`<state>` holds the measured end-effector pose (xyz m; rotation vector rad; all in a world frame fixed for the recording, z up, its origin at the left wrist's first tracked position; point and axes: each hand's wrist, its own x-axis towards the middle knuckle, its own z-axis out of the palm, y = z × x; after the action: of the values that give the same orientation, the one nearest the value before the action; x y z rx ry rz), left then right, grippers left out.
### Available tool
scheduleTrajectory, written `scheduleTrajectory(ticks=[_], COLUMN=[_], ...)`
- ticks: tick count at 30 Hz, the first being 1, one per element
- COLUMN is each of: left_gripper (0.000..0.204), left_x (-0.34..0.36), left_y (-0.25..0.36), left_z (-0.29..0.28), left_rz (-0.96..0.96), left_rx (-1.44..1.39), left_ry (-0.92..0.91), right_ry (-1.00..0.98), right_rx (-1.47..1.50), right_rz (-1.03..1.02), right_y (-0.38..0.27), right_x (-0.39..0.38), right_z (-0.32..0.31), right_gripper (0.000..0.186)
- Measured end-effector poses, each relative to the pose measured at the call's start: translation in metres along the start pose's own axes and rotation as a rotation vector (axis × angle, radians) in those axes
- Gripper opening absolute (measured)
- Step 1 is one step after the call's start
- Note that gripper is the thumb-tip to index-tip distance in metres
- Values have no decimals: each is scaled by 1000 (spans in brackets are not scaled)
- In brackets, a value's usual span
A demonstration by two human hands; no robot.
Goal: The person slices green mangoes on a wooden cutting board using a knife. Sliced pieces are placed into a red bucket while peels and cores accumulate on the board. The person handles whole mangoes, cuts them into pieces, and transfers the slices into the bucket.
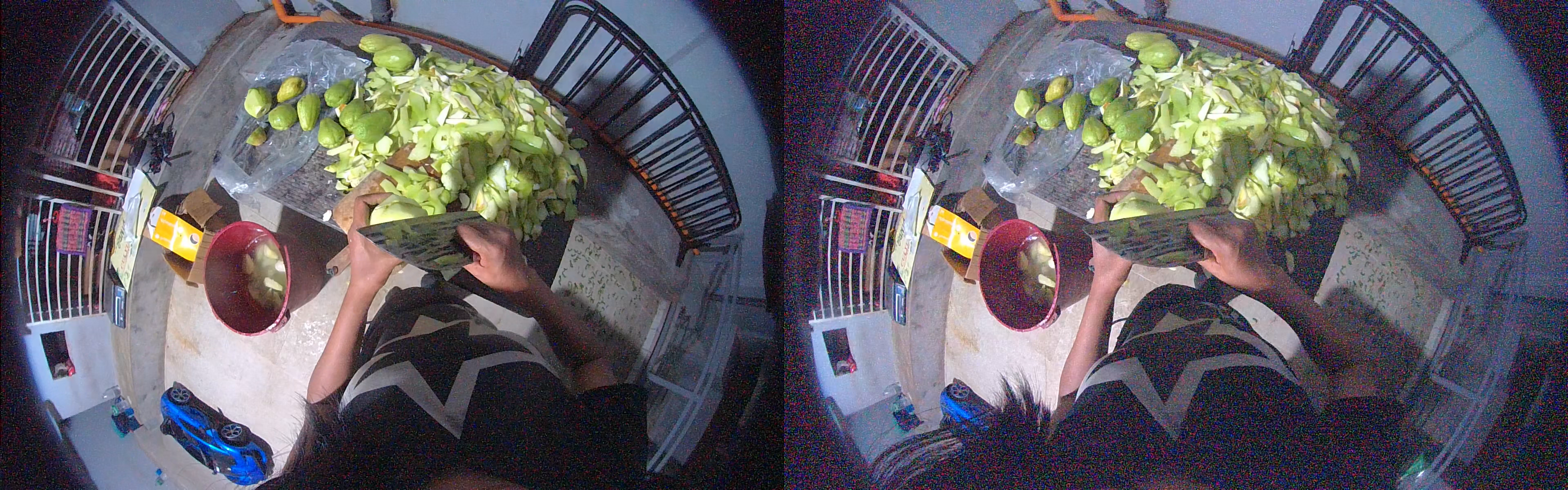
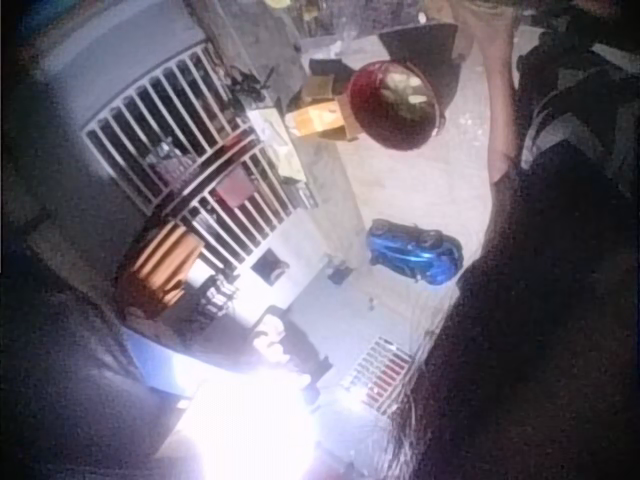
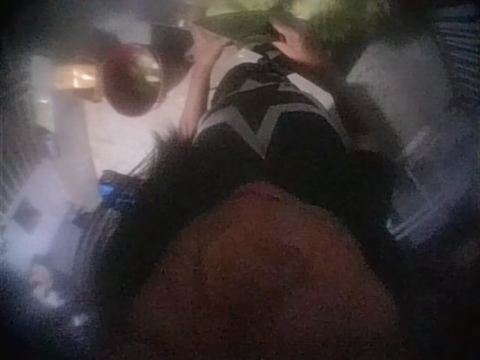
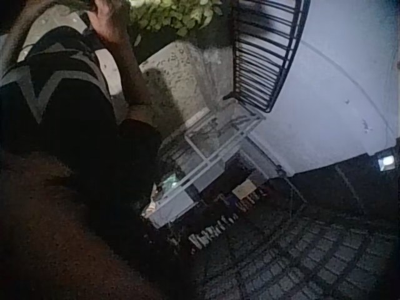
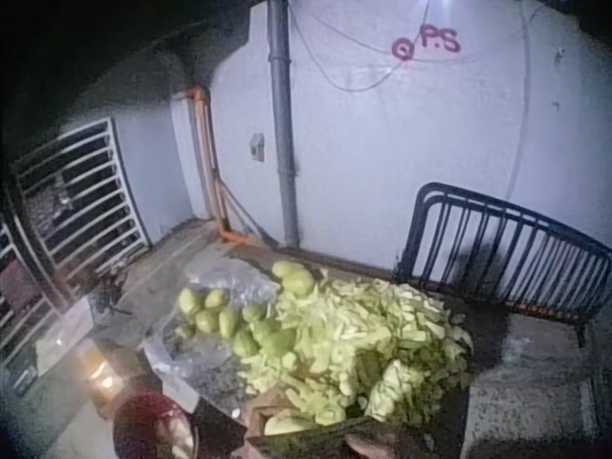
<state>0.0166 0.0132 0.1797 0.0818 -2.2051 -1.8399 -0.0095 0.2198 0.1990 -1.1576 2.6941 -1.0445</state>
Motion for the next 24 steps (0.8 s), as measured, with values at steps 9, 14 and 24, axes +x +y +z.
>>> scheduleTrajectory(ticks=[9,14,24], left_gripper=[63,66,60], left_x=[3,7,-2], left_y=[-5,-24,-188], left_z=[-7,2,8], left_rz=[10,17,46], left_rx=[88,304,1000], left_ry=[12,-16,-48], right_ry=[28,135,-11], right_rx=[-38,124,173], right_rz=[395,528,585], right_y=[61,112,111], right_x=[9,-15,-24], right_z=[37,49,58], right_gripper=[29,22,32])
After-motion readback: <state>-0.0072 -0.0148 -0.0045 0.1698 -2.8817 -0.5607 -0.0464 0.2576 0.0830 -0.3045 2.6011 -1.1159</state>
